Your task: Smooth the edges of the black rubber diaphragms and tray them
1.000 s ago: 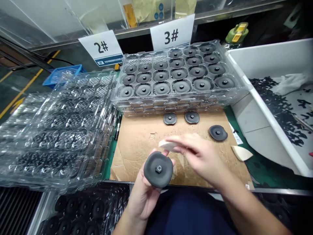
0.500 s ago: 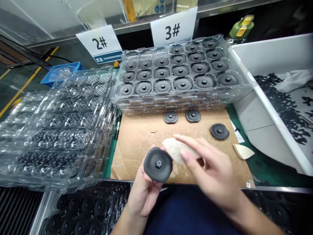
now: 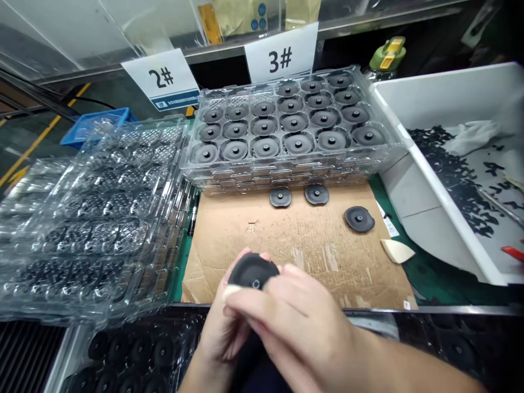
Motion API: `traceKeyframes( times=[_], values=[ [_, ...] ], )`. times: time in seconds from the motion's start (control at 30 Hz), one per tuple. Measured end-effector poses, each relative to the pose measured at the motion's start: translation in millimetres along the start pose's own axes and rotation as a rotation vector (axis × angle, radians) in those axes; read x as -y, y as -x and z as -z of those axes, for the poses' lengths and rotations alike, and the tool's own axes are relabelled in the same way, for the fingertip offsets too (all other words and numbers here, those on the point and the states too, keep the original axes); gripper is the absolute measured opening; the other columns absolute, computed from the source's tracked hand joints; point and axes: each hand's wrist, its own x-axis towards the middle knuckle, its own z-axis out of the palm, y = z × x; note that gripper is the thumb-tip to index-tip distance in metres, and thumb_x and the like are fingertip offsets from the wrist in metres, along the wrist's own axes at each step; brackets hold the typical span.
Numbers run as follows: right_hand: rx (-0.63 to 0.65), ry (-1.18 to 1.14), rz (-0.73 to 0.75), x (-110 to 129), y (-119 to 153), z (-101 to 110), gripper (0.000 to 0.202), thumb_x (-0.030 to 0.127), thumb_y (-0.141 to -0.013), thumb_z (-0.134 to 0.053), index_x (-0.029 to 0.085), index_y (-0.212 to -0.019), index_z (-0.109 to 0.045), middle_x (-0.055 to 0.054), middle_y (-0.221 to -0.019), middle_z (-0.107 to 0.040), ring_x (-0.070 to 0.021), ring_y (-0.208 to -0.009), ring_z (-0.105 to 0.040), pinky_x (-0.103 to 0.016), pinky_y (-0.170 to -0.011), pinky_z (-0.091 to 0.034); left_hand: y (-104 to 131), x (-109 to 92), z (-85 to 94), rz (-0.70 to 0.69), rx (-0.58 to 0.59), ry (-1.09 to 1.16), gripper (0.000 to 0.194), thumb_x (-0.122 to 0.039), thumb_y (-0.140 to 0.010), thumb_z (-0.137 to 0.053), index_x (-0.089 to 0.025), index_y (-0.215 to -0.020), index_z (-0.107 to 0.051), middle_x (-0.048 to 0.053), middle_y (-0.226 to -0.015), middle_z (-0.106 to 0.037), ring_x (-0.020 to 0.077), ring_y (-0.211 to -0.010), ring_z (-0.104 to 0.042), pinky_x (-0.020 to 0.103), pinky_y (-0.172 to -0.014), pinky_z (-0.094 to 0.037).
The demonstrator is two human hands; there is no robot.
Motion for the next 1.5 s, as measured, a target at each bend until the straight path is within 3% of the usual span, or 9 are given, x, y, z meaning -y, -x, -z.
traceKeyframes(
  times=[0.17, 0.27, 0.37, 0.53, 0.7, 0.8, 0.9, 1.1, 1.5],
  values=[
    [0.024, 0.167, -0.21, -2.0, 17.9, 17.7, 0.031, 0.008, -0.088, -0.038, 0.013, -0.115, -0.054, -0.003, -0.075, -0.057, -0.0153, -0.064, -0.046, -0.031, -0.063, -0.035, -1.1, -1.0, 3.6, 0.025, 0.053, 0.069, 0.051, -0.008, -0.056, -0.077, -0.029, -0.101, -0.065, -0.003, -0.104, -0.068, 0.0148, -0.096, -0.062, 0.02, -0.083, -0.048],
    [0.028, 0.197, -0.012, -8.0, 2.3, 22.2, 0.03, 0.017, -0.093, -0.036, 0.018, -0.112, -0.059, -0.002, -0.068, -0.053, -0.0164, -0.065, -0.043, -0.031, -0.062, -0.033, -3.0, 8.4, 1.8, 0.11, 0.104, 0.15, 0.04, -0.02, -0.063, -0.075, -0.026, -0.102, -0.064, -0.002, -0.1, -0.069, 0.0149, -0.094, -0.063, 0.022, -0.083, -0.049],
    [0.071, -0.018, 0.104, -26.5, -12.5, 22.9, 0.029, 0.021, -0.095, -0.036, 0.022, -0.108, -0.062, -0.002, -0.072, -0.054, -0.0154, -0.072, -0.048, -0.029, -0.068, -0.039, -1.4, 9.5, -0.9, 0.134, 0.128, 0.151, 0.038, -0.021, -0.065, -0.074, -0.022, -0.102, -0.064, -0.001, -0.09, -0.069, 0.0161, -0.088, -0.064, 0.025, -0.082, -0.05],
    [-0.103, -0.018, -0.402, -70.9, 18.1, 4.1, 0.031, 0.016, -0.092, -0.037, 0.023, -0.118, -0.054, -0.005, -0.101, -0.059, -0.0166, -0.091, -0.054, -0.03, -0.078, -0.044, 4.6, 1.1, 2.4, 0.135, 0.208, 0.184, 0.044, -0.031, -0.067, -0.072, -0.028, -0.109, -0.062, 0.002, -0.11, -0.067, 0.0241, -0.1, -0.062, 0.03, -0.085, -0.05],
    [0.106, 0.018, -0.476, -92.6, 80.5, -35.8, 0.032, 0.018, -0.091, -0.037, 0.022, -0.118, -0.053, -0.005, -0.096, -0.063, -0.018, -0.087, -0.058, -0.032, -0.076, -0.049, 2.3, 7.2, 8.9, 0.142, 0.261, 0.243, 0.038, -0.029, -0.074, -0.066, -0.029, -0.111, -0.06, 0.002, -0.115, -0.065, 0.0241, -0.104, -0.06, 0.03, -0.086, -0.05],
    [0.089, 0.034, -0.493, -96.5, 87.7, -39.5, 0.03, 0.019, -0.09, -0.038, 0.022, -0.115, -0.054, -0.005, -0.103, -0.063, -0.0189, -0.094, -0.058, -0.034, -0.082, -0.048, 1.1, 9.2, 7.6, 0.159, 0.281, 0.244, 0.042, -0.032, -0.072, -0.066, -0.028, -0.113, -0.059, 0.003, -0.117, -0.064, 0.025, -0.106, -0.059, 0.03, -0.085, -0.051],
    [-0.003, 0.073, -0.529, -96.2, 72.6, -22.6, 0.031, 0.022, -0.091, -0.038, 0.021, -0.119, -0.05, -0.005, -0.115, -0.059, -0.0199, -0.104, -0.054, -0.036, -0.089, -0.044, 0.8, 8.0, 5.0, 0.15, 0.317, 0.242, 0.048, -0.036, -0.069, -0.068, -0.026, -0.114, -0.058, 0.004, -0.117, -0.064, 0.0251, -0.105, -0.06, 0.028, -0.082, -0.052],
    [-0.168, 0.098, -0.549, -83.4, 52.8, 3.5, 0.029, 0.026, -0.09, -0.042, 0.026, -0.118, -0.05, 0.0, -0.114, -0.059, -0.0163, -0.097, -0.057, -0.027, -0.082, -0.046, -0.4, 10.8, 6.5, 0.158, 0.368, 0.263, 0.056, -0.042, -0.067, -0.067, -0.025, -0.119, -0.054, 0.006, -0.122, -0.06, 0.0268, -0.109, -0.056, 0.028, -0.084, -0.052],
    [-0.082, 0.063, -0.61, -88.6, 75.9, -4.0, 0.03, 0.029, -0.091, -0.04, 0.023, -0.118, -0.052, -0.004, -0.113, -0.06, -0.0188, -0.095, -0.059, -0.031, -0.08, -0.048, 3.8, 11.9, 2.6, 0.172, 0.281, 0.237, 0.057, -0.041, -0.063, -0.071, -0.025, -0.116, -0.057, 0.007, -0.12, -0.061, 0.0275, -0.106, -0.058, 0.029, -0.082, -0.053]
  ],
)
